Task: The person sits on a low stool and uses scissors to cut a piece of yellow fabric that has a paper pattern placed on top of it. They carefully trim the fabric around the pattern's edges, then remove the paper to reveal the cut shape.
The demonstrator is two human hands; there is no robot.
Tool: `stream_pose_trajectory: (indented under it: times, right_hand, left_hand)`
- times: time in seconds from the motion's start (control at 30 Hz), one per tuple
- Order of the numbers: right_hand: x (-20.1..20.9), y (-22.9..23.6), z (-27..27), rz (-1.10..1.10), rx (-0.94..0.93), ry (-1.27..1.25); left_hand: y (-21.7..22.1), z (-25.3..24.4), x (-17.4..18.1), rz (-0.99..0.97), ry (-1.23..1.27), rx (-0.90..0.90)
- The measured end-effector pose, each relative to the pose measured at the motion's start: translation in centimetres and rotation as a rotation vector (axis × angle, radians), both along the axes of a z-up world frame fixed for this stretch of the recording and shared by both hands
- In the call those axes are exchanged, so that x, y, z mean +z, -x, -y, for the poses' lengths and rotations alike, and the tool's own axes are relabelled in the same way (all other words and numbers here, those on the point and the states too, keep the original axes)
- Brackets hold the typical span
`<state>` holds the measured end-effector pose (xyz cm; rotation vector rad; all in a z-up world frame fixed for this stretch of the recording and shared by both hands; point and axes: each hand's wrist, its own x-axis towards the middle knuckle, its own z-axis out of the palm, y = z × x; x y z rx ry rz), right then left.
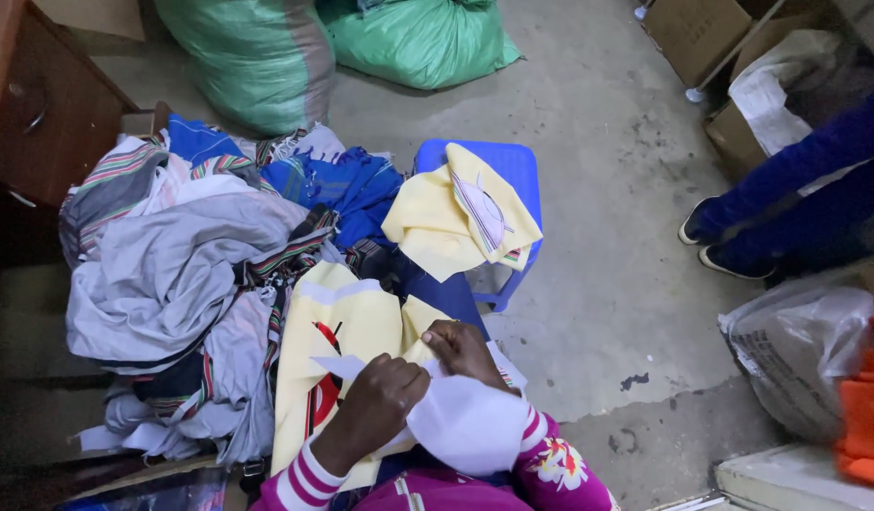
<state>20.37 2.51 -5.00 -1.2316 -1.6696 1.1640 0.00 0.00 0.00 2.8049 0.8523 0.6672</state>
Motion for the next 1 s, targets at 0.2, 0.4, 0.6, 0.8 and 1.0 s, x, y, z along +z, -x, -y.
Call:
stream_pose_trajectory:
  times: [0.2, 0.4, 0.6, 0.8, 1.0]
  right_hand:
    - [1.7, 0.0, 0.2, 0.07, -0.142, -0.062]
    - [-1.0, -2.7, -0.3, 0.206, -0.092, -0.058]
    - [-0.3, -3.5, 0.3, 0.418, -0.329, -0.134]
    - [3.5, -1.5, 1.6, 0.233, -0.306, -0.222]
    - [3.1, -1.6, 1.8, 0.324, -0.289, -0.113]
  left_hand:
    - [1.6, 0.7, -0.6, 0.367, 0.083, -0.103]
    - [7.0, -0.1, -5.9, 1.002, 1.023, 0.826]
    - [9.7, -2.1, 4.2, 1.321, 0.844, 0.812]
    - [8.3, -1.9, -1.8, 0.876, 1.287, 0.728]
    - [6.8, -1.7, -4.5, 1.188, 1.597, 0.478]
